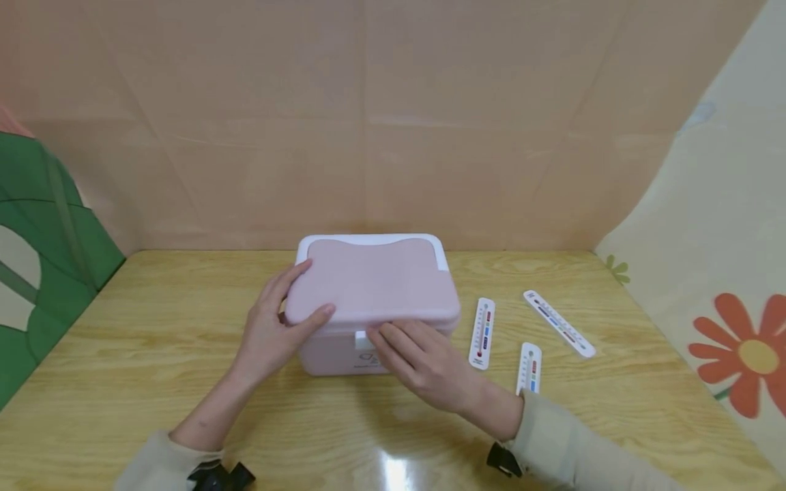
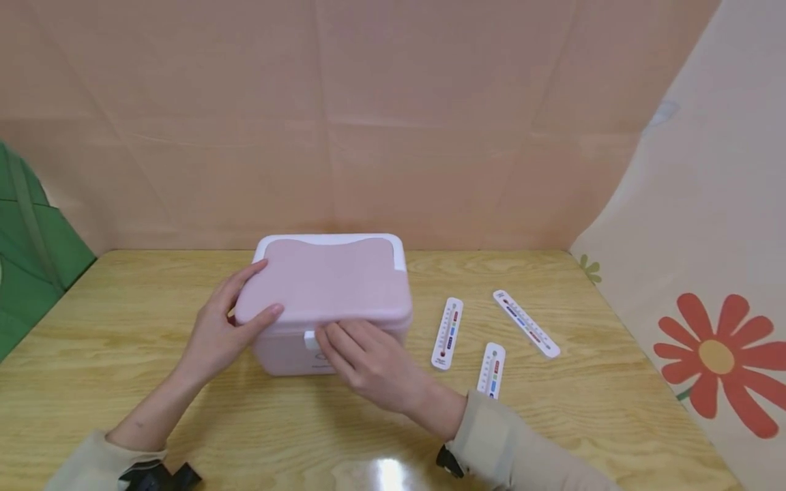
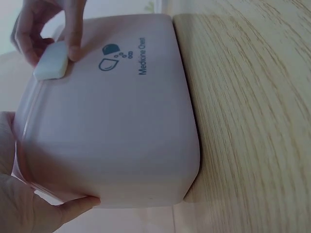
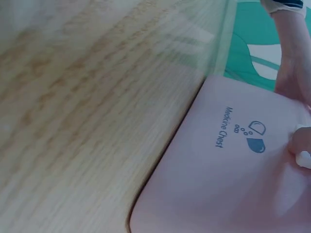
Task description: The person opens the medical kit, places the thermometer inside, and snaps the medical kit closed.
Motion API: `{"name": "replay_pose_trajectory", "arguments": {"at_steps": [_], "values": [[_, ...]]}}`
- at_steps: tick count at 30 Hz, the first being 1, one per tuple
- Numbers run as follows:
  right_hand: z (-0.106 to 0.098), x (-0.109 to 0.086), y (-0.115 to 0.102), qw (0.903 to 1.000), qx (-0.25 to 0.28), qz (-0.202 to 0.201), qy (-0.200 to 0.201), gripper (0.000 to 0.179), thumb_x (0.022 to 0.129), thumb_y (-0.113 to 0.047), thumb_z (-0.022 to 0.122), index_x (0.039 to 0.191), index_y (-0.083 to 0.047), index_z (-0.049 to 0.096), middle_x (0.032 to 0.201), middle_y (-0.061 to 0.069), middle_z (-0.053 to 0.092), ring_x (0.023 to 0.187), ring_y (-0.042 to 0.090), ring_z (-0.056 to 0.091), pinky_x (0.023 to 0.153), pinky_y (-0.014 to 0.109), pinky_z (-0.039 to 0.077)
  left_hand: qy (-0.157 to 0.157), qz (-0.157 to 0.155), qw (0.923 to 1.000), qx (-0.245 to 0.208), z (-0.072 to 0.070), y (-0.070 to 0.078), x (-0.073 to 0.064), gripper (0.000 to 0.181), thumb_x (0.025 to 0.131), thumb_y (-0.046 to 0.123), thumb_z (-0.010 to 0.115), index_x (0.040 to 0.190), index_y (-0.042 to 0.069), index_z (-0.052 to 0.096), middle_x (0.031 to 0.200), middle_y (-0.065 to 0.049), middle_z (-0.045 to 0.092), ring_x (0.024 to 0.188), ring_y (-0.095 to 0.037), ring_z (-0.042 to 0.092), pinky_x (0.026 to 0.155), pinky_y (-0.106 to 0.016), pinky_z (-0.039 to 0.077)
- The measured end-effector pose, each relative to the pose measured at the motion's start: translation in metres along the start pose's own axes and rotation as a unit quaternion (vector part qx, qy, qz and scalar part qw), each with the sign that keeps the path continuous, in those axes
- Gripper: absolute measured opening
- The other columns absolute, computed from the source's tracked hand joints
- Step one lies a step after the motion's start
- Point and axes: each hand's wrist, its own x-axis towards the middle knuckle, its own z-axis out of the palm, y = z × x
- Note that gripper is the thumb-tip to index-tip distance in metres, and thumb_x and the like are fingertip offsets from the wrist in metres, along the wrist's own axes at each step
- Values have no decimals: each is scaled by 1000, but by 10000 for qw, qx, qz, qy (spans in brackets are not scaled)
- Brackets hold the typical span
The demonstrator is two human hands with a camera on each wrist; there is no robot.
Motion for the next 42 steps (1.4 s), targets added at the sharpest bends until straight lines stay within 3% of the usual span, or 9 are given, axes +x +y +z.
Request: {"name": "replay_pose_trajectory", "arguments": {"at_steps": [9,15,18,22,23,28,36,42], "values": [[0,5,5,9992,204,-196,293,32,101,-8,40,107,3,69,104,11,66,95,21,63,87,28,55,-67,-33,10000,2,0,1,0,70,84,33,73,146,29,40,152,-7,33,124,-33,49,85,-44,54],[-6,8,7,9971,766,3,11,32,101,-14,42,110,3,68,107,11,66,96,22,61,87,29,53,-32,10,10000,-50,0,0,-1,69,84,32,73,145,28,41,152,-8,34,123,-32,49,84,-42,54],[-10,11,8,9940,1051,208,-220,31,90,-18,62,112,3,67,107,9,66,95,21,60,87,27,52,3,13,10000,-34,0,0,0,70,83,32,74,145,29,41,151,-7,34,122,-31,50,83,-40,53],[-12,14,8,9916,1163,375,-411,52,70,-23,82,112,2,67,106,7,65,93,19,58,86,25,51,15,34,10000,-1,0,0,0,70,83,31,74,145,28,41,151,-7,34,122,-31,50,83,-41,53],[-12,14,8,9913,1178,403,-430,53,69,-24,83,112,2,67,105,7,65,92,18,58,85,25,50,14,42,10000,-2,0,0,0,70,83,31,74,145,28,41,151,-7,34,122,-31,49,83,-41,54],[-11,11,6,9915,1163,449,-381,48,73,-22,78,113,1,66,107,7,66,94,19,60,87,26,51,11,73,10000,-31,1,1,-1,68,84,30,73,145,26,42,151,-9,35,123,-31,48,83,-41,54],[-10,6,2,9893,1300,631,-202,29,98,-18,48,116,-1,64,111,7,64,100,21,60,89,30,50,17,0,10000,34,0,-1,-1,70,83,33,74,145,30,41,152,-7,33,125,-29,46,85,-43,53],[-12,4,0,9837,1546,912,-145,27,90,-14,61,115,-4,65,108,6,64,97,20,60,88,28,51,-30,-32,10000,12,0,0,-1,69,84,33,73,145,29,41,153,-8,32,125,-32,47,87,-44,53]]}}
